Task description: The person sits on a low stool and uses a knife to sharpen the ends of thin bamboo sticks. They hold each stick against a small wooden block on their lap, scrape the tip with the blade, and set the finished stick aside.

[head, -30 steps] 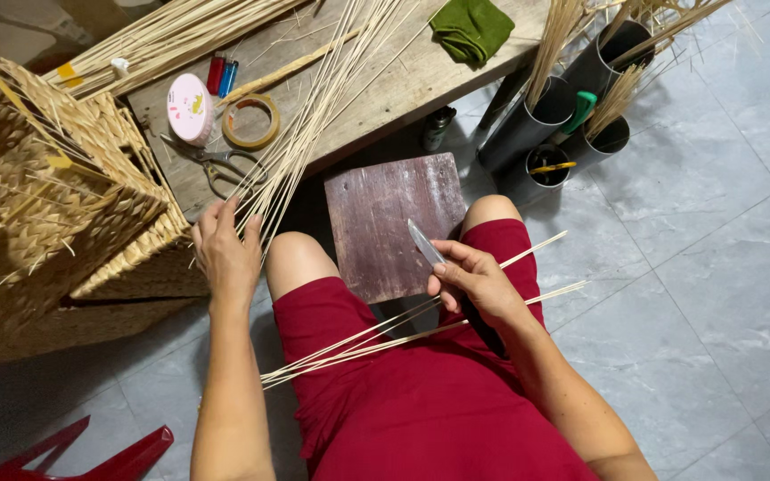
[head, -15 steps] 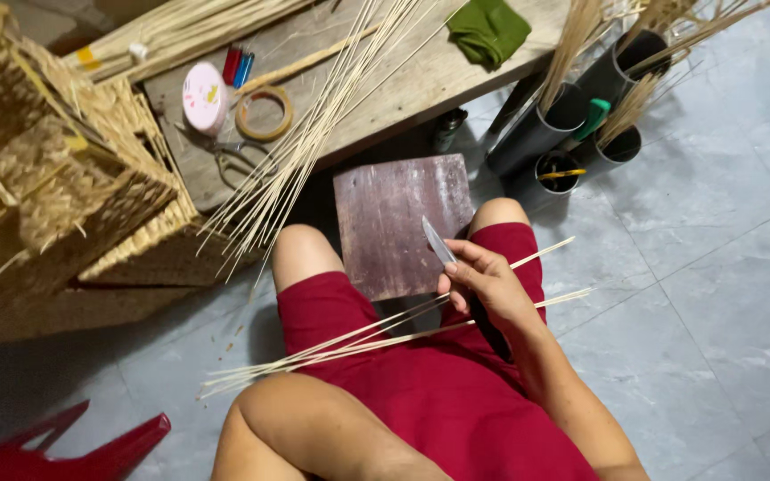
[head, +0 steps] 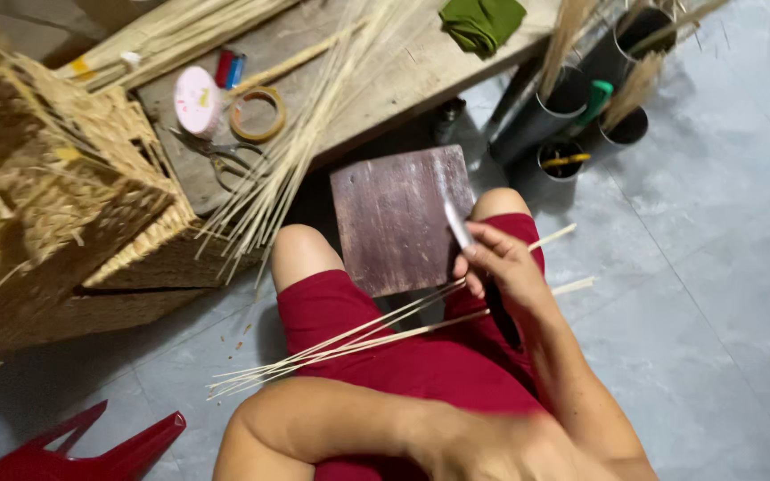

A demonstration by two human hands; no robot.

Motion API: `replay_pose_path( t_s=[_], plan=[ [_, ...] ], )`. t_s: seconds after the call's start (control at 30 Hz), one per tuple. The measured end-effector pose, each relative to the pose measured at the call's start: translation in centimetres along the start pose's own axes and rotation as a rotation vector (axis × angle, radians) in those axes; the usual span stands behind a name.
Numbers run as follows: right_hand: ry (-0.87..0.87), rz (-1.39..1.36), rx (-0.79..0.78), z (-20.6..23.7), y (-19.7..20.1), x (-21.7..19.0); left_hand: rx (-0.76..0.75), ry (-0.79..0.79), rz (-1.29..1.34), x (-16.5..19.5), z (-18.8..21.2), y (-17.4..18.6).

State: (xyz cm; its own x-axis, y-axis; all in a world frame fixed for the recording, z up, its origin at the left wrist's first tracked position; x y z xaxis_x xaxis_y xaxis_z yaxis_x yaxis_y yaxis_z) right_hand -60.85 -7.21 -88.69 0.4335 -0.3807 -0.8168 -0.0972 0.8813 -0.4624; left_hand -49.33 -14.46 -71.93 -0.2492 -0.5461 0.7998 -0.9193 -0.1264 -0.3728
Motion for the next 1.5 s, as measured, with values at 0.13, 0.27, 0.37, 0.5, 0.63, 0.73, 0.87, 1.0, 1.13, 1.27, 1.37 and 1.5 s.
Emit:
replay_pose_path(
  t_s=[0.13,0.27,0.37,0.5,0.63,0.73,0.87,1.0,1.13,1.27,1.37,1.5],
  plan=[
    [0.101,-0.125,0.226,1.8,5.2,-0.5,0.429,0.053,-0.429,-0.1,3.6,6.6],
    [0.314,-0.078,0.339,2.4,11.2,-2.2,0.909,0.533,-0.901,-3.0,10.6,18.1],
    [0.383,-0.117,0.428,2.8,13.8,-3.0,0.821,0.850,-1.077,-6.7,14.7,21.1],
    [0.381,-0.108,0.453,3.1,14.3,-2.8,0.783,0.918,-1.021,-10.2,17.2,20.7],
    [0.348,-0.109,0.420,2.9,13.5,-2.0,0.886,0.891,-0.904,-11.2,17.8,19.8],
    [0.331,-0.104,0.406,2.5,13.1,-1.8,0.919,0.830,-0.962,-10.5,17.7,19.5],
    [0.322,-0.083,0.401,2.2,12.1,-1.9,0.961,0.659,-1.095,-7.8,16.9,19.6],
    [0.211,-0.037,0.265,1.2,8.4,-0.7,1.066,0.618,-0.900,-6.2,16.9,20.2],
    [-0.056,0.159,0.072,0.7,2.6,2.4,1.121,0.702,-0.730,-6.1,16.8,20.3],
    [-0.024,0.094,-0.123,0.5,-1.8,3.0,1.012,0.695,-0.661,-6.1,16.6,19.0],
    [-0.029,0.031,-0.003,0.1,-1.2,2.4,1.013,0.712,-0.665,-5.4,17.1,18.3],
    [0.078,-0.019,0.059,-0.3,1.2,0.8,1.007,0.745,-0.666,-3.8,18.2,17.8]
  ],
)
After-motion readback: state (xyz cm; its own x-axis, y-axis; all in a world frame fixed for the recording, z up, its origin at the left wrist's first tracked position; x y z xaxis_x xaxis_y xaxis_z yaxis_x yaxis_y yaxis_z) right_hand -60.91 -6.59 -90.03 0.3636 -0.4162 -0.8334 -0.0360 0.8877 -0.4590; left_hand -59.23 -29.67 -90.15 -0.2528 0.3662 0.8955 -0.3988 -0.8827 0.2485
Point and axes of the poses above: each hand's wrist, its own z-axis away from the middle knuckle, its own y-axis out of the back of the hand, x = y × z, the point moved 5 cm from there along -z, towards the middle knuckle, and after that the axes turned 1 degree about y, right-handed, at the moved point
